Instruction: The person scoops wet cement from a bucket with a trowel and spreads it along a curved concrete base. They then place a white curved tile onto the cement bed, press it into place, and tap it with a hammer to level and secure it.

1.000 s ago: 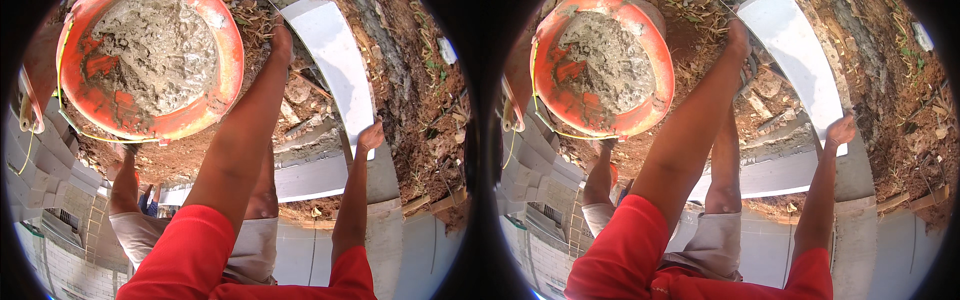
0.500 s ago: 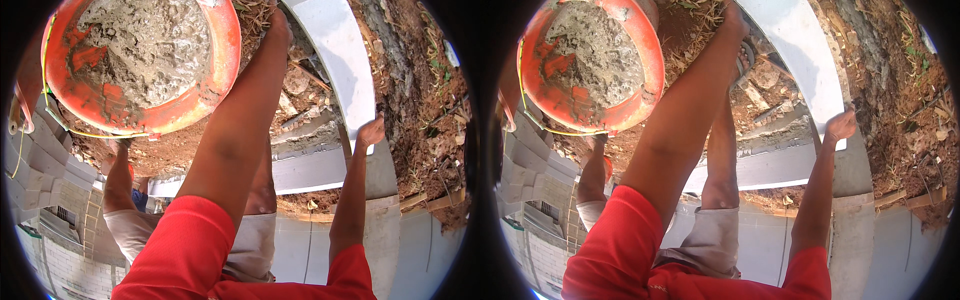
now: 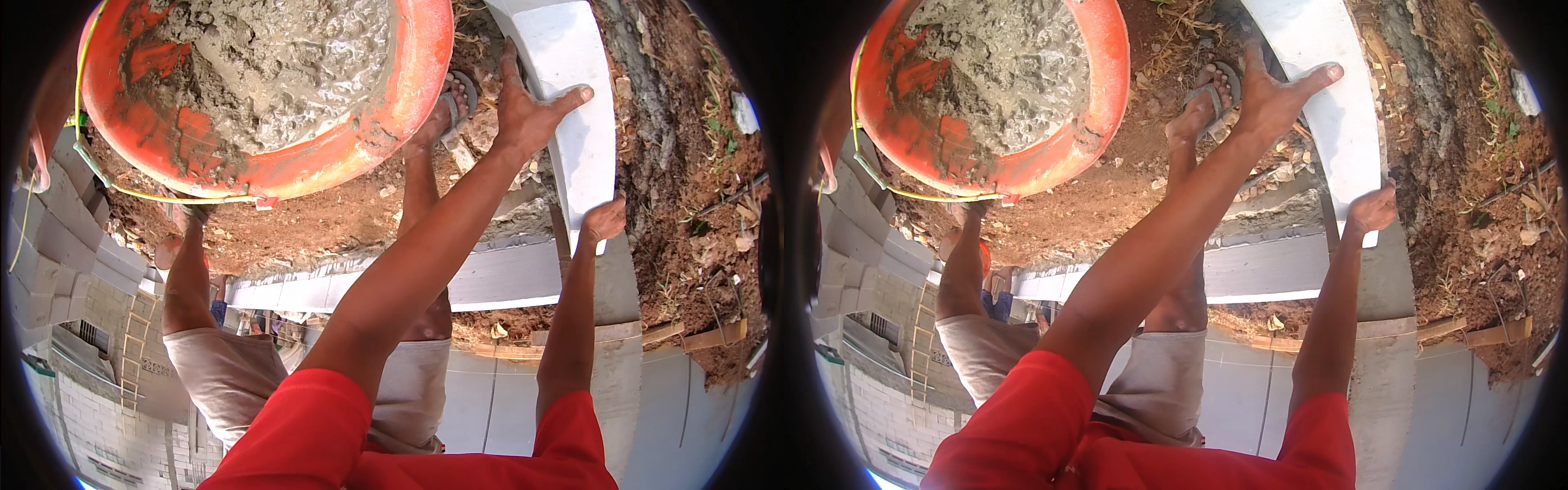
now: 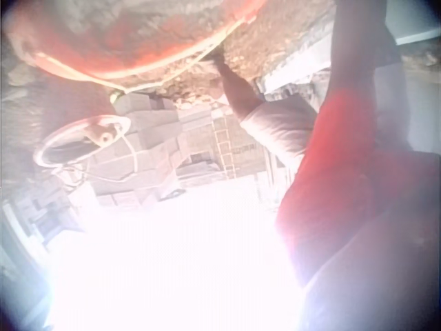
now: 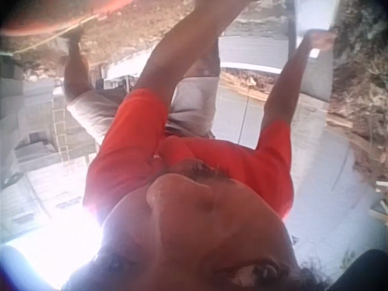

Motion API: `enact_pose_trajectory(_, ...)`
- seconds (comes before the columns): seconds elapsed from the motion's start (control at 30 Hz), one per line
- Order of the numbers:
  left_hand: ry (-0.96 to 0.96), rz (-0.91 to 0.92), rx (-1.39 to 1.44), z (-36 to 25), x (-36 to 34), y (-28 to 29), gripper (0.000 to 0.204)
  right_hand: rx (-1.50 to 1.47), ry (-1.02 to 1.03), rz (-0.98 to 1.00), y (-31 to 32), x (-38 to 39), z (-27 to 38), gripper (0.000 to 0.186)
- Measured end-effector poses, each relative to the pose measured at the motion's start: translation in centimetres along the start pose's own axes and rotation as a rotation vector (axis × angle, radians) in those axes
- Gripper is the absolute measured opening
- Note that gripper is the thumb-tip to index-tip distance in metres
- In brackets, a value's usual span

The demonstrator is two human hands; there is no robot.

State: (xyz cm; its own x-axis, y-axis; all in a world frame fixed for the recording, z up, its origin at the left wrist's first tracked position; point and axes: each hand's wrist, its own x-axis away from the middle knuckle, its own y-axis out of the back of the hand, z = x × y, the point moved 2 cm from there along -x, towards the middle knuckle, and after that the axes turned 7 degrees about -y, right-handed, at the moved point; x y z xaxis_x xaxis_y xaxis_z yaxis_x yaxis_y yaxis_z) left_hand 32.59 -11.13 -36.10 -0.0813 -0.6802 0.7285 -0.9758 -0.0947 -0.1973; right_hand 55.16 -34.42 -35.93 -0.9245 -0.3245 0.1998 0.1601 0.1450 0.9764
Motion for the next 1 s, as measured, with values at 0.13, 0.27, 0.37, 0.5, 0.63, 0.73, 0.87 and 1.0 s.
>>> enact_pose_trajectory(0.13, -0.030, 0.011, -0.092, 0.3, -0.1, 0.3, 0.141, 0.023, 0.005, -0.043, -0.3, 0.1, -0.4, 0.050)
enact_pose_trajectory(0.27, -0.049, 0.012, -0.139, 0.3, -0.2, 0.5, 0.142, 0.067, 0.090, -0.065, -0.6, -0.3, -0.8, 0.048)
enact_pose_trajectory(0.37, -0.094, 0.040, -0.159, 1.0, -0.9, 0.8, 0.143, -0.021, 0.045, -0.104, -0.4, 0.3, -0.2, 0.048)
enact_pose_trajectory(0.5, -0.018, 0.043, -0.208, 0.2, -0.5, 0.6, 0.143, -0.061, -0.005, -0.103, -0.2, 0.2, 0.1, 0.049)
enact_pose_trajectory(0.63, 0.003, 0.059, -0.242, 0.2, -0.5, 0.8, 0.144, -0.045, -0.012, -0.066, -0.3, 0.3, -0.2, 0.049)
enact_pose_trajectory(0.73, 0.000, 0.093, -0.101, 0.2, -0.4, 0.3, 0.144, -0.049, 0.011, -0.088, -0.8, -0.1, -1.4, 0.040)
enact_pose_trajectory(0.87, 0.012, 0.089, -0.180, 0.6, -1.3, 0.7, 0.144, 0.078, 0.299, -0.207, -1.8, 0.3, -2.1, 0.008)
enact_pose_trajectory(1.0, -0.131, 0.052, -0.197, -2.3, -1.9, 0.4, 0.114, -0.204, -0.031, 0.015, -0.3, 0.3, -1.1, 0.056)
